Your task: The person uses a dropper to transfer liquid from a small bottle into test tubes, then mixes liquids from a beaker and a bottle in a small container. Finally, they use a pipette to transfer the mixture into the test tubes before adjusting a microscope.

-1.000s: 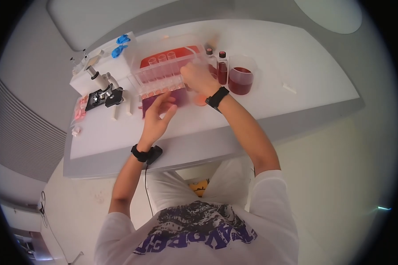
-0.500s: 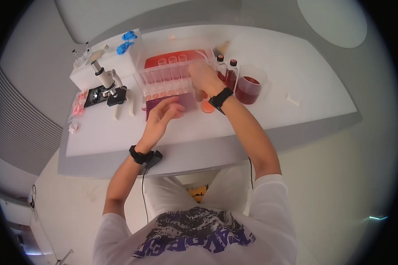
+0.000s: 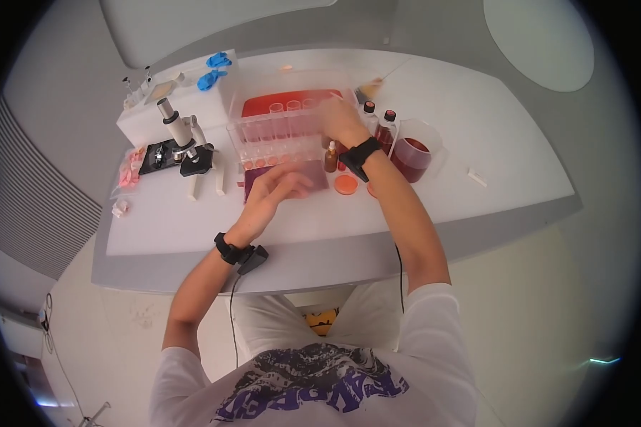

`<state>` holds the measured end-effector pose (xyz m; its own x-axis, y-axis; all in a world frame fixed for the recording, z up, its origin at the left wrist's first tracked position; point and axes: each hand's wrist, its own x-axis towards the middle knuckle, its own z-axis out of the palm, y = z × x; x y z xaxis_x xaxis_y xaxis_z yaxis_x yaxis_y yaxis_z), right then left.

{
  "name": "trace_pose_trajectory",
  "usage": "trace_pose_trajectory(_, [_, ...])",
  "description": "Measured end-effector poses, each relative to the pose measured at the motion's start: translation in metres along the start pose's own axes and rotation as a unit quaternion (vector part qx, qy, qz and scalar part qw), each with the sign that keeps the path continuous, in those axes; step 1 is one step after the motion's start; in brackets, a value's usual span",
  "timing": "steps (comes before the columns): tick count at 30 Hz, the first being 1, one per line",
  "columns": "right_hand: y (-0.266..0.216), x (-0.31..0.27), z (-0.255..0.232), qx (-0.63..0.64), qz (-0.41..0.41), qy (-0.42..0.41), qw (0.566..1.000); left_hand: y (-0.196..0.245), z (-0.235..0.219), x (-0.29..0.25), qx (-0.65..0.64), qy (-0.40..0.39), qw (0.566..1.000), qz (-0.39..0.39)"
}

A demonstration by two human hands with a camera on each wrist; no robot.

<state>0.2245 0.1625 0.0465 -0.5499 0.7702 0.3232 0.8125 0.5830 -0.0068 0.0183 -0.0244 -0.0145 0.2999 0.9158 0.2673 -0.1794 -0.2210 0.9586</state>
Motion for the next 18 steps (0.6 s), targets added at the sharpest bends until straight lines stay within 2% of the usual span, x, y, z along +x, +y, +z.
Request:
trace_pose_trajectory(1, [0.000,-0.002,-0.005,-0.030,-0.012,0.036,0.999,-0.002,-0.002,0.000,0.004,0.000,1.000,-0.001])
trace_pose_trajectory(2, [0.003,-0.002,-0.009,-0.030,-0.012,0.035,0.999,-0.003,-0.004,0.000,0.003,0.000,1.000,-0.001])
trace_pose_trajectory(4, [0.010,0.000,-0.020,0.018,0.037,0.068,0.997,-0.004,-0.006,0.002,-0.008,0.022,1.000,-0.018])
trace_pose_trajectory(5, [0.013,-0.002,-0.026,0.018,0.037,0.068,0.997,-0.004,-0.007,0.002,-0.008,0.022,1.000,-0.018])
trace_pose_trajectory(7, [0.006,-0.013,-0.056,0.039,-0.008,0.151,0.988,-0.003,-0.009,0.005,0.043,0.042,0.998,-0.003])
trace_pose_trajectory(8, [-0.002,-0.018,-0.072,0.038,-0.010,0.151,0.988,0.000,-0.007,0.008,0.042,0.043,0.998,-0.002])
trace_pose_trajectory(10, [-0.026,-0.027,-0.101,0.100,-0.022,0.164,0.981,0.013,-0.001,0.015,0.155,0.106,0.980,0.061])
trace_pose_trajectory(11, [-0.038,-0.031,-0.113,0.102,-0.027,0.164,0.981,0.019,0.003,0.019,0.157,0.110,0.980,0.061])
trace_pose_trajectory(13, [-0.061,-0.037,-0.129,0.206,-0.064,0.078,0.973,0.031,0.009,0.029,0.174,0.144,0.964,0.138])
trace_pose_trajectory(14, [-0.072,-0.038,-0.130,0.208,-0.068,0.078,0.973,0.041,0.006,0.032,0.176,0.148,0.963,0.138])
trace_pose_trajectory(16, [-0.089,-0.039,-0.128,0.325,-0.093,0.037,0.940,0.055,0.000,0.036,0.155,0.071,0.984,0.060])
trace_pose_trajectory(17, [-0.093,-0.038,-0.127,0.319,-0.110,0.057,0.939,0.054,-0.006,0.036,0.142,0.070,0.981,0.113])
trace_pose_trajectory(18, [-0.098,-0.034,-0.122,0.318,-0.109,0.061,0.940,0.055,-0.015,0.035,0.144,0.066,0.981,0.115])
